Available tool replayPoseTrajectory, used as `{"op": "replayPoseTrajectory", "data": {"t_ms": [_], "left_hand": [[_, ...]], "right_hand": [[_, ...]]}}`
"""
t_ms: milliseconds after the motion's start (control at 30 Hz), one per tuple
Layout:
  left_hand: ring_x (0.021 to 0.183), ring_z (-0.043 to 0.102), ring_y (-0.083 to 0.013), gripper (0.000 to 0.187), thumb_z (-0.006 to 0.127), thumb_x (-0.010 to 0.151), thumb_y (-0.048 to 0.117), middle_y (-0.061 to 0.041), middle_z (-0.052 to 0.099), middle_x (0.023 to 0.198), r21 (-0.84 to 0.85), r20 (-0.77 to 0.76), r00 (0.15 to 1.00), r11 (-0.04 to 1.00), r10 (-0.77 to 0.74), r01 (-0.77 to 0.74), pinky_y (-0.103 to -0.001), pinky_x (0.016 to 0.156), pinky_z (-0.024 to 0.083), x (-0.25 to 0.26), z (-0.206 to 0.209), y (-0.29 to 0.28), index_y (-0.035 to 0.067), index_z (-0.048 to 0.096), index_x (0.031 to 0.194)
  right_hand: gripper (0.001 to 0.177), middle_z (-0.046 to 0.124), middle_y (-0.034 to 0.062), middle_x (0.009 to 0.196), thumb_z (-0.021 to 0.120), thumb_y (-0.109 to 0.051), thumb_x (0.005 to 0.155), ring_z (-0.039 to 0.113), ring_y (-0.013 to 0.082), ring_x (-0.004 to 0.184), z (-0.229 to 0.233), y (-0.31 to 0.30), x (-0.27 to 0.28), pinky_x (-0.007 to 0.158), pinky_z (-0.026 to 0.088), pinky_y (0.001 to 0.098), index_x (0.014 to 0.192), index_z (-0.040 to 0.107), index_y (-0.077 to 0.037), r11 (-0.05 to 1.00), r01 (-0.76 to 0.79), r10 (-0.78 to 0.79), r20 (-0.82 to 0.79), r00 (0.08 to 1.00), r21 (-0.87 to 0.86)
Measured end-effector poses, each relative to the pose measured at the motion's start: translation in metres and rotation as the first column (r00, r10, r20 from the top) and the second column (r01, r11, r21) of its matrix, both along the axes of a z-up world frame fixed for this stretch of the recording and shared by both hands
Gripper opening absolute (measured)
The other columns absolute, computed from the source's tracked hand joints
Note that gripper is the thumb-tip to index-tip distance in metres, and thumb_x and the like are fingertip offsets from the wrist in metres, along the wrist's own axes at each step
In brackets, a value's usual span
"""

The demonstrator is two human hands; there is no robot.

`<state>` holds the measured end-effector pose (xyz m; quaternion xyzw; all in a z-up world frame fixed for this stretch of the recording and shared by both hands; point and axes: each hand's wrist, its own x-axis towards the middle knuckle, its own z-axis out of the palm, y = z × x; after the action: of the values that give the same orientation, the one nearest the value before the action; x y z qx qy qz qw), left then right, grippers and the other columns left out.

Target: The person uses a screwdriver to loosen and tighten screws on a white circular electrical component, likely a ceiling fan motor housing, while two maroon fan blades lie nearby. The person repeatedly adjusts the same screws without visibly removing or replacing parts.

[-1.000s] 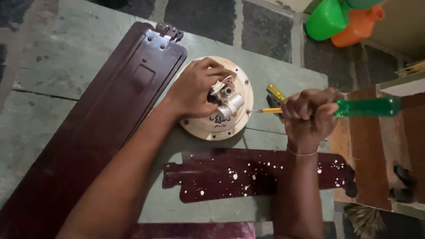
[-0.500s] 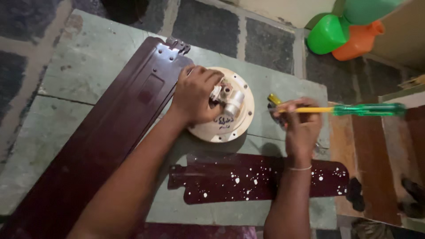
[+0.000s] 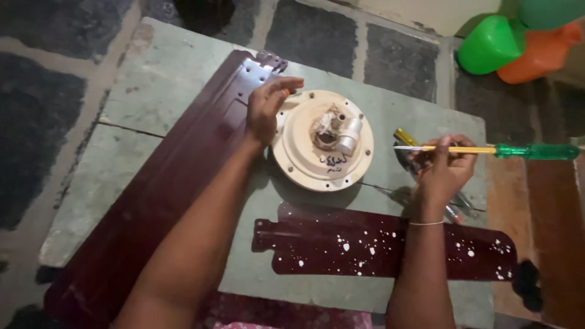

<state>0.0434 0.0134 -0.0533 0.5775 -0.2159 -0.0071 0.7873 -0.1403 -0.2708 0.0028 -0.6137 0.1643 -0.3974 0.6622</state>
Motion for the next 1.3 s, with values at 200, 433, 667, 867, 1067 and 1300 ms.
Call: {"op": "replayPoseTrajectory", "data": {"t_ms": [200, 433, 667, 867, 1067, 1300], "left_hand": [[0.113, 0.071, -0.0278, 0.041, 0.050, 0.104, 0.023, -0.020, 0.073, 0.121, -0.346, -0.138, 0.963, 0.922, -0.233, 0.173, -0.038, 0.105, 0.056, 0.011, -0.024, -0.009, -0.008, 0.068, 0.125], [0.129, 0.064, -0.0290, 0.048, 0.048, 0.105, 0.027, -0.021, 0.066, 0.137, -0.401, -0.161, 0.909, 0.867, -0.384, 0.295, -0.040, 0.115, 0.049, 0.020, -0.029, -0.014, -0.009, 0.061, 0.134], [0.127, 0.064, -0.0259, 0.051, 0.046, 0.104, 0.032, -0.020, 0.066, 0.137, -0.314, -0.319, 0.826, 0.874, -0.465, 0.372, -0.038, 0.112, 0.050, 0.015, -0.017, -0.013, -0.004, 0.056, 0.139], [0.125, 0.065, -0.0250, 0.055, 0.045, 0.106, 0.036, -0.021, 0.069, 0.133, -0.239, -0.264, 0.859, 0.893, -0.438, 0.382, -0.035, 0.109, 0.051, 0.017, -0.017, -0.016, -0.007, 0.061, 0.136], [0.113, 0.072, -0.0261, 0.046, 0.049, 0.108, 0.031, -0.023, 0.073, 0.120, -0.326, -0.142, 0.954, 0.923, -0.264, 0.206, -0.036, 0.101, 0.058, 0.018, -0.017, -0.025, -0.007, 0.064, 0.127], [0.086, 0.074, -0.0187, 0.043, 0.047, 0.112, 0.029, -0.014, 0.074, 0.093, -0.245, 0.018, 0.967, 0.939, 0.254, -0.242, -0.032, 0.082, 0.064, -0.002, 0.004, -0.010, -0.006, 0.071, 0.102]], "right_hand": [[0.024, 0.068, 0.0123, 0.103, 0.059, -0.004, 0.114, 0.072, 0.0198, 0.095, -0.013, 0.023, 0.006, 0.086, 0.068, 0.0384, 0.130, 0.042, -0.007, 0.979, -0.126, 0.118, -0.057, 0.991, -0.161], [0.026, 0.067, 0.0149, 0.103, 0.057, -0.003, 0.121, 0.072, 0.0221, 0.096, -0.022, 0.017, 0.002, 0.088, 0.067, 0.0402, 0.139, 0.038, -0.007, 0.952, -0.154, 0.159, 0.001, 0.987, -0.265], [0.033, 0.067, 0.0153, 0.102, 0.056, -0.006, 0.124, 0.072, 0.0246, 0.092, -0.019, 0.022, -0.001, 0.085, 0.067, 0.0422, 0.143, 0.029, -0.010, 0.958, -0.178, 0.193, 0.044, 0.980, -0.227], [0.033, 0.062, 0.0141, 0.101, 0.057, -0.008, 0.126, 0.069, 0.0248, 0.095, -0.021, 0.028, -0.003, 0.090, 0.062, 0.0392, 0.146, 0.031, -0.009, 0.934, -0.157, 0.181, 0.047, 0.982, -0.320], [0.037, 0.066, 0.0133, 0.106, 0.060, -0.010, 0.120, 0.070, 0.0230, 0.099, -0.020, 0.033, 0.001, 0.091, 0.065, 0.0407, 0.144, 0.032, -0.009, 0.960, -0.100, 0.113, 0.033, 0.993, -0.260], [0.037, 0.064, 0.0145, 0.097, 0.061, -0.014, 0.123, 0.068, 0.0221, 0.090, -0.018, 0.039, 0.000, 0.087, 0.064, 0.0403, 0.145, 0.031, -0.010, 0.952, -0.112, 0.146, 0.098, 0.984, -0.286]]}}
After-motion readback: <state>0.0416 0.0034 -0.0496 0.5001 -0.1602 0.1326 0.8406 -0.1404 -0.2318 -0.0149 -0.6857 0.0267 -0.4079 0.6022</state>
